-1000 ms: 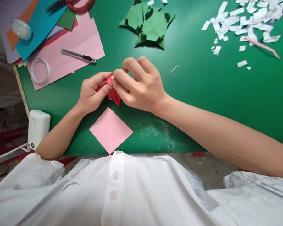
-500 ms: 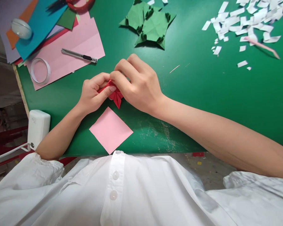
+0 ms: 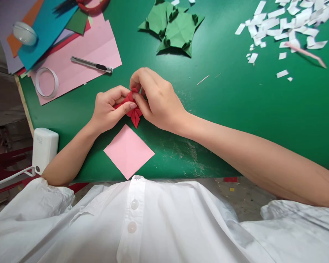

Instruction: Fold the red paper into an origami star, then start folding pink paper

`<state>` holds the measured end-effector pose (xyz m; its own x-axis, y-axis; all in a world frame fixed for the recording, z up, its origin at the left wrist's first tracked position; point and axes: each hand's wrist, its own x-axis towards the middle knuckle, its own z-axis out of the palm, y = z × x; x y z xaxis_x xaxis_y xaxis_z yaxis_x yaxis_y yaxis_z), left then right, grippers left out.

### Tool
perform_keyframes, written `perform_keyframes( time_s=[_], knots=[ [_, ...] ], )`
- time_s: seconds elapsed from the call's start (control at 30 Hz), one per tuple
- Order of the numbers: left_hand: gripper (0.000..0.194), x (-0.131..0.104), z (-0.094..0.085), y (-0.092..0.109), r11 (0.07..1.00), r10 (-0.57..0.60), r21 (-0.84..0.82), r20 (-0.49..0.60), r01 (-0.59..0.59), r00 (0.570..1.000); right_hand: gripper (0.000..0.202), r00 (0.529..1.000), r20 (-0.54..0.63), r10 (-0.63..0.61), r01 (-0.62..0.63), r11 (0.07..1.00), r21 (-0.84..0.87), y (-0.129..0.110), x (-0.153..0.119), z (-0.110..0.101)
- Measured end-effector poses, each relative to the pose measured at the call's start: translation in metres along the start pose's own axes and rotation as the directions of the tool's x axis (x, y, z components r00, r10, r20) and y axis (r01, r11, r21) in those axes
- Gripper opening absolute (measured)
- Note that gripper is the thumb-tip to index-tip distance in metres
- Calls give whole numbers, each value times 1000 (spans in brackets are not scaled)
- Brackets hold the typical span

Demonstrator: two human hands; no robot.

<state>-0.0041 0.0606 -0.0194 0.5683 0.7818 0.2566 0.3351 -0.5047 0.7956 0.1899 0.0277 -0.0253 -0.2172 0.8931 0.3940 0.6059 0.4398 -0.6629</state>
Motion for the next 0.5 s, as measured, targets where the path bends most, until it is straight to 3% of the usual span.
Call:
perform_keyframes(
  time_s=[0.23,0.5],
  knots=[
    [21,0,-1,0,999,32,-24,16,-31,999,10,996,32,84,-87,992,97,-3,3,-8],
    [32,1,-2,2,1000,2,14,7,-2,1000,14,993,-1,115,-112,971,212,-3,5,-7]
  ],
)
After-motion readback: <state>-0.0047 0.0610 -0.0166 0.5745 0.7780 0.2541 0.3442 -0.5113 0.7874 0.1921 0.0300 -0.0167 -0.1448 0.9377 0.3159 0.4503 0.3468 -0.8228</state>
